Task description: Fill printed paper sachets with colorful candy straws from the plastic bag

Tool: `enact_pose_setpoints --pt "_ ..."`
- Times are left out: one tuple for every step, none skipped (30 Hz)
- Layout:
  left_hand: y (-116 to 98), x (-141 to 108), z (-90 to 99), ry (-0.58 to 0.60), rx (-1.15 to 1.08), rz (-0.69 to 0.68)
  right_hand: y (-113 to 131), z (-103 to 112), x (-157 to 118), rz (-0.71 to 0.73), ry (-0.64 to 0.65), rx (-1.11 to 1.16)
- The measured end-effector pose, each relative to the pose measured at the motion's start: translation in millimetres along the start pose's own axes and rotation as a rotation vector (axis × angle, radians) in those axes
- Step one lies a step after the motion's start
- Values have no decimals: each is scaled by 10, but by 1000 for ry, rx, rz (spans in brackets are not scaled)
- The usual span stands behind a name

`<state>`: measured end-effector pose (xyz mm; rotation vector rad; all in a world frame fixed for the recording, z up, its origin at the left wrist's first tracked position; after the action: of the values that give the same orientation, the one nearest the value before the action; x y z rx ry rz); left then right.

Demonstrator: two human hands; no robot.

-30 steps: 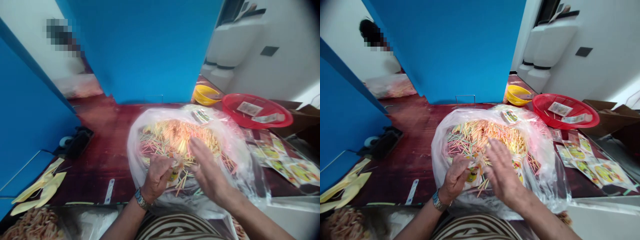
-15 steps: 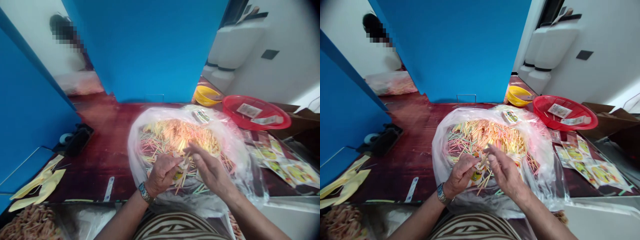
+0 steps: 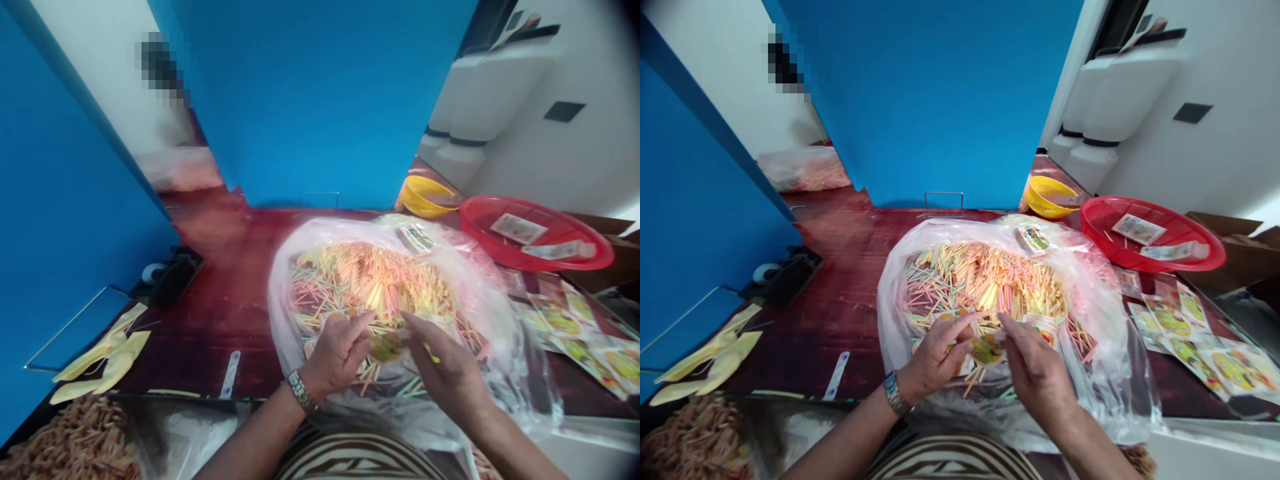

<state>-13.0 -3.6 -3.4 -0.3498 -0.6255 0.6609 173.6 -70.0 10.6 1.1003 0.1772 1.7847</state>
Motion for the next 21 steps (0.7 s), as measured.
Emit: enact_pose_setpoints --pt "40 2 41 70 59 15 -97 68 -57 -19 39 -22" --pt "84 2 90 141 135 33 -185 125 -92 -11 91 -57" --pt "128 2 141 206 221 51 -259 165 -93 9 135 -107" --pt "165 2 190 264 307 62 -314 177 -51 29 159 -161" --pt "192 3 228 317 379 66 -345 152 39 55 175 -202" --pt "204 3 253 364 429 60 -357 84 177 77 187 -230" --pt "204 3 264 404 459 51 -356 -32 358 99 217 -232" --pt "195 2 263 435 472 40 -349 -198 571 135 289 -206" --pt "180 -2 252 459 477 34 -352 -404 804 164 402 -202" --pt "166 -8 238 474 479 38 -375 -641 1040 179 570 -236" --pt "156 -15 222 483 480 47 -420 -885 1271 193 734 -287" --pt "151 -25 207 490 478 58 -478 -1108 1501 201 786 -302" --pt "153 -37 193 498 471 66 -551 -1313 1714 204 807 -313" --pt "161 -50 183 505 459 68 -632 -1499 1896 214 833 -322" --pt "174 -63 174 508 445 66 -714 -1659 2045 227 860 -327" --pt "191 -75 167 506 431 64 -793 -1792 2159 239 887 -334" --pt "210 -86 161 498 420 64 -861 -1897 2240 250 918 -343" --pt "230 -96 154 488 408 66 -916 -1976 2291 258 949 -352" --pt "248 -104 147 478 399 67 -954 -2033 2319 266 976 -360" --pt "262 -111 141 470 390 68 -972 -2069 2330 279 992 -365" --pt "273 -117 136 466 383 68 -972 -2086 2331 291 1002 -365"
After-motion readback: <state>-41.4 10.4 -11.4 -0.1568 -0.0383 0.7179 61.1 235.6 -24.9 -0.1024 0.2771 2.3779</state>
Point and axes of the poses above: each hand's wrist, its own x-axis towards the middle knuckle, its own z-axis out of the back of the hand, y = z × x, the point moved 2 cm from there along x, towards the middle knuckle, and after that the axes turned 15 degrees about x, right-handed, at the moved point
